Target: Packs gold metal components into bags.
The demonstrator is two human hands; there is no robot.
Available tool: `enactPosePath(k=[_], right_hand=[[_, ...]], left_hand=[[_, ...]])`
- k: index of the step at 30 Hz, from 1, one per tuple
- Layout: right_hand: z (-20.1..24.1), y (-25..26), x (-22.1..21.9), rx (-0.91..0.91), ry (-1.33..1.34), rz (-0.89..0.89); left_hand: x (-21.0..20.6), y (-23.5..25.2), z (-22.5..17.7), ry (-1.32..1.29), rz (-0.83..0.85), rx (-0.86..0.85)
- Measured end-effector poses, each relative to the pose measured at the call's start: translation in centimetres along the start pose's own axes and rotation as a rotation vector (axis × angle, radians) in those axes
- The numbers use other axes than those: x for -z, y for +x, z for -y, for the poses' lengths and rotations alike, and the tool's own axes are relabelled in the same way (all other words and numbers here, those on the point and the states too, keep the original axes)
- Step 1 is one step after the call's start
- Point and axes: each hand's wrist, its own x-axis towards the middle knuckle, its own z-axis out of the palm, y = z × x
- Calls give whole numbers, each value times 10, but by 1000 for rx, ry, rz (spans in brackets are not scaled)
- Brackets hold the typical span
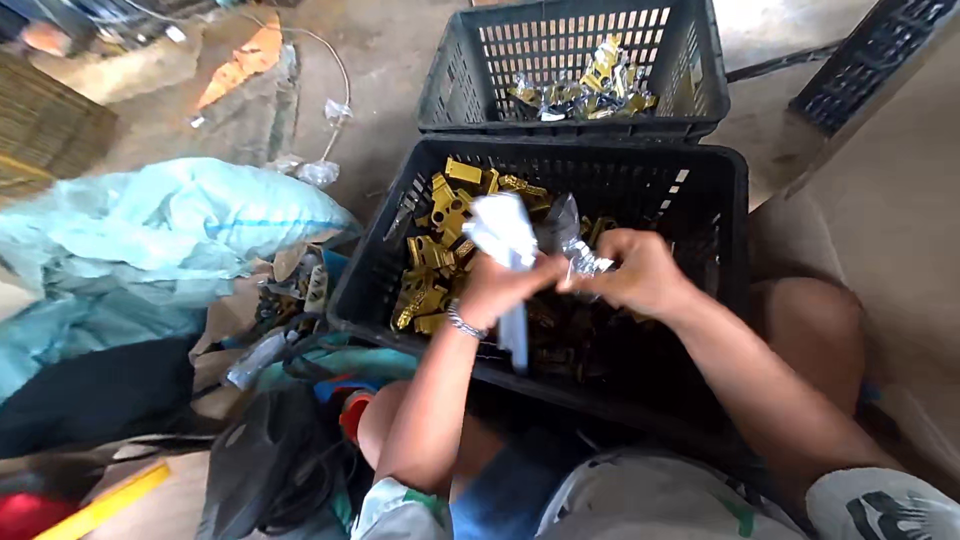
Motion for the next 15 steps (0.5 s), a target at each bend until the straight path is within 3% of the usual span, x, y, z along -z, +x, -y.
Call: enactPosePath(k=[2,3,6,8,10,13,15], right_hand=[[-3,19,-17,154,-93,199],[-4,29,-20,150,-44,258],[-21,53,-22,-60,276,194],[-52,61,-36,-200,323,123],[-101,60,-70,-351,69,247],[-157,44,-132,-496,-354,507],[-164,39,-143,-516,-403,465]], left_hand=[[-4,3,7,-161,231,-18],[4,7,11,-148,226,-80],[42,12,23,186,-28,-274],[50,15,27,276,-174,-284],[49,21,27,309,-266,-259],[47,25,29,380,-268,-211],[46,28,33,379,-313,-231]])
